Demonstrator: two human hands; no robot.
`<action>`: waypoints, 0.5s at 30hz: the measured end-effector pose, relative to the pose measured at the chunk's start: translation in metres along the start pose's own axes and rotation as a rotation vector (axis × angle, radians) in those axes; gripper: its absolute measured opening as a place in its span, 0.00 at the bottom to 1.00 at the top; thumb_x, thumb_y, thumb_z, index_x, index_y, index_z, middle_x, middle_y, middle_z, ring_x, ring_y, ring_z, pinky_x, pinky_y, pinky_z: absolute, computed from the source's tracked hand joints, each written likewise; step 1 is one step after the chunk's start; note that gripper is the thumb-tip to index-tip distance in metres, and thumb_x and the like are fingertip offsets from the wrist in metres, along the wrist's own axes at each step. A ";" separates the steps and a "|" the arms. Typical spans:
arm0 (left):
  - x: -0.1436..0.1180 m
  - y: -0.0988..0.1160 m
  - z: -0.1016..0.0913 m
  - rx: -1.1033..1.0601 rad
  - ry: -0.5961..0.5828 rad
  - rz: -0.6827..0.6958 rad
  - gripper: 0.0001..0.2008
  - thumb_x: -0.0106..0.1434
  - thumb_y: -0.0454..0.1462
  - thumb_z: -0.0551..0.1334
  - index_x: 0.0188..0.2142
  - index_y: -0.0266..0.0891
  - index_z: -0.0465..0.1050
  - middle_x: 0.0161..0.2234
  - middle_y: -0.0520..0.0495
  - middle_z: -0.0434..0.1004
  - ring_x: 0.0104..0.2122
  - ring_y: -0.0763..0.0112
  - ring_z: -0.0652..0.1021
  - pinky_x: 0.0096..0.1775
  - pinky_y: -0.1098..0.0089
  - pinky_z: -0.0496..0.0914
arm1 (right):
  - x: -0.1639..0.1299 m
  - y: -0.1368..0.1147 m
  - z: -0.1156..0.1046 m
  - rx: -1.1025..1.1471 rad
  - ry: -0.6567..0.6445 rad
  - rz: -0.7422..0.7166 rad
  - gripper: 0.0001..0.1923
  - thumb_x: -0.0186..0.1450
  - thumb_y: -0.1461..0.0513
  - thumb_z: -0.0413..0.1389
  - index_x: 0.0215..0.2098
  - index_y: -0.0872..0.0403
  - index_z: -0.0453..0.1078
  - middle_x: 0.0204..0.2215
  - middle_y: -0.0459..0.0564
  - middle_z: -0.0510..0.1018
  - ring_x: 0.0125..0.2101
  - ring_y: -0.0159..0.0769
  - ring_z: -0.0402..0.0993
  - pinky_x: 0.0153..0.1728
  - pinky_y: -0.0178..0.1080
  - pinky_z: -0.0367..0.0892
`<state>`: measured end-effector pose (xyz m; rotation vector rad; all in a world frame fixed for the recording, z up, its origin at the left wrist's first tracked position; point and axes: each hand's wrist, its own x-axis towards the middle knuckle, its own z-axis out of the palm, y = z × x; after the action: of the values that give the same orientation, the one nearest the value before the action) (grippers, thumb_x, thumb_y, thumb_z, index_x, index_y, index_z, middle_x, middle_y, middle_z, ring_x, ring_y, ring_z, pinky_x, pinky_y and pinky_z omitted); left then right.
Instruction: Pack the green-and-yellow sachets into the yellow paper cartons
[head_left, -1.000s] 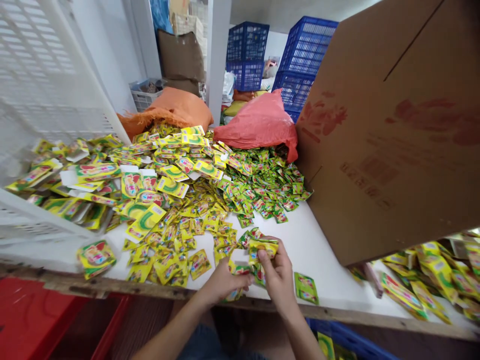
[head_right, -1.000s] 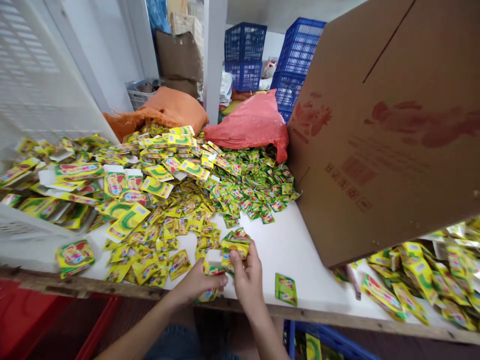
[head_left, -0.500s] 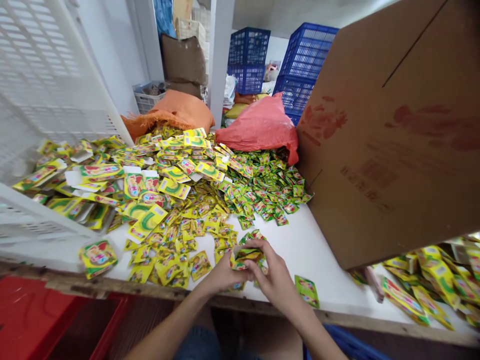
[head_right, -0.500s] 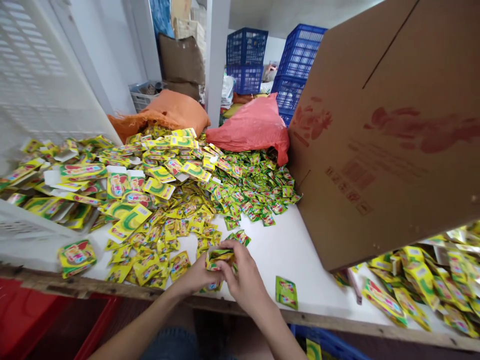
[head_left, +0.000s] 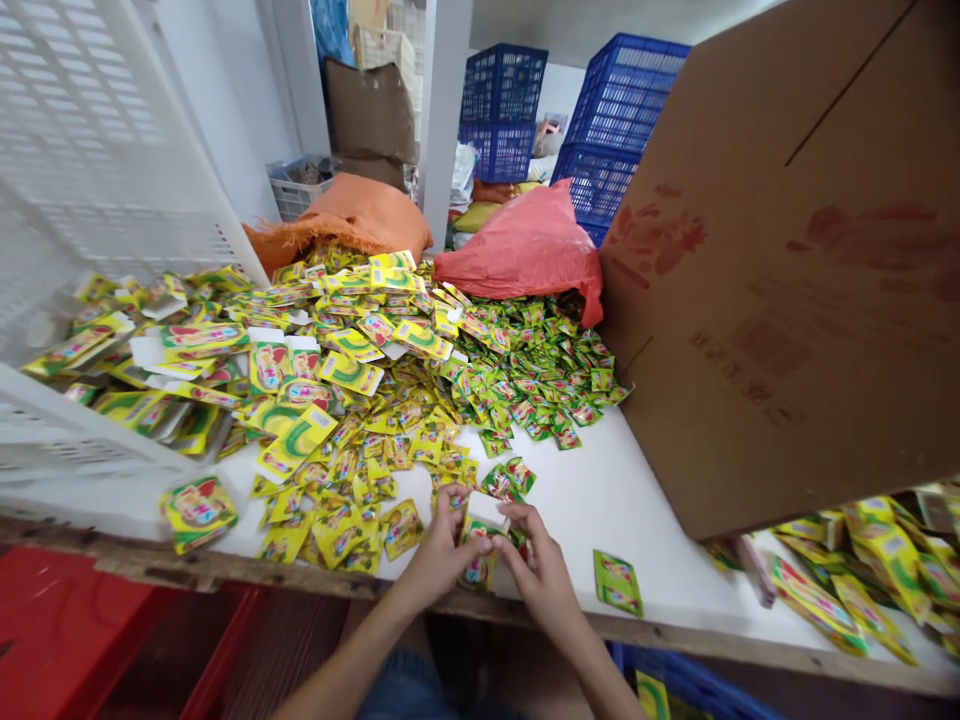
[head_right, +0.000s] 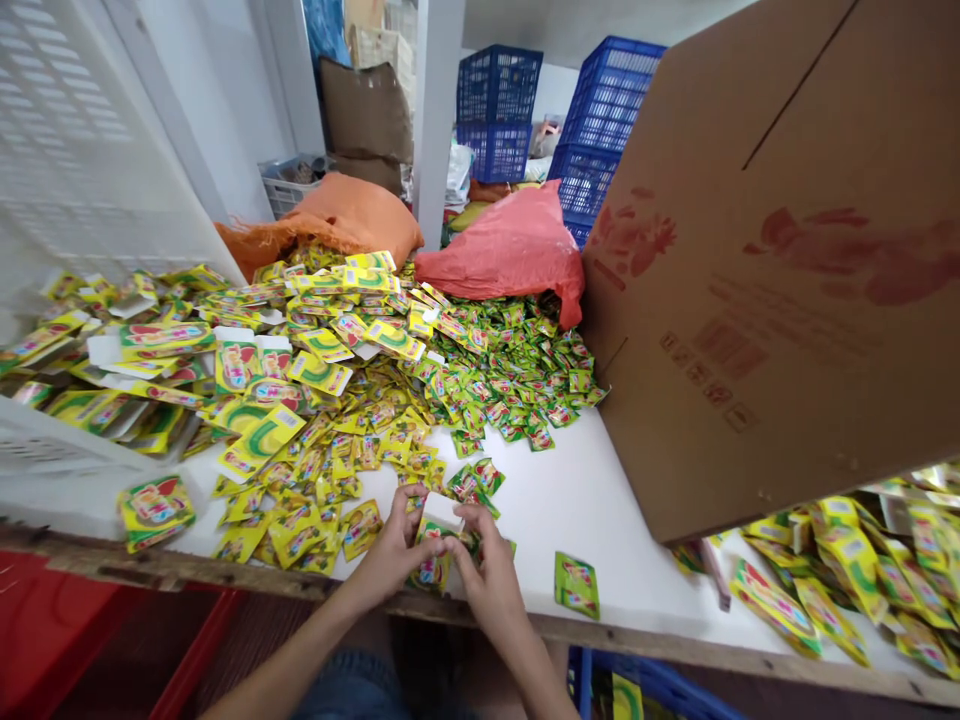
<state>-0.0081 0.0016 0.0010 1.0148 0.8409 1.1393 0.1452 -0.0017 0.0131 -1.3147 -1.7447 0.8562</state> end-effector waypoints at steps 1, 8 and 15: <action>-0.001 -0.001 0.000 0.007 0.025 0.006 0.26 0.55 0.37 0.63 0.48 0.42 0.49 0.43 0.43 0.72 0.39 0.67 0.76 0.42 0.66 0.68 | -0.001 0.007 0.004 0.097 0.043 0.039 0.13 0.62 0.57 0.52 0.44 0.51 0.60 0.38 0.50 0.72 0.41 0.38 0.69 0.42 0.40 0.66; -0.001 -0.004 -0.011 0.164 0.032 0.015 0.12 0.56 0.38 0.61 0.39 0.39 0.64 0.35 0.48 0.72 0.35 0.68 0.75 0.37 0.71 0.68 | 0.001 0.023 0.025 0.416 0.153 0.114 0.15 0.58 0.56 0.57 0.41 0.51 0.60 0.35 0.49 0.73 0.37 0.36 0.72 0.40 0.40 0.68; 0.005 0.001 -0.018 0.307 0.100 0.073 0.08 0.56 0.39 0.60 0.32 0.36 0.71 0.32 0.48 0.74 0.35 0.67 0.74 0.39 0.71 0.67 | 0.010 0.020 0.021 0.201 -0.006 0.029 0.09 0.61 0.56 0.52 0.33 0.53 0.70 0.32 0.49 0.75 0.36 0.37 0.71 0.40 0.39 0.66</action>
<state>-0.0237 0.0099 -0.0045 1.2563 1.0901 1.1519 0.1336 0.0112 -0.0120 -1.2076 -1.6016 1.0249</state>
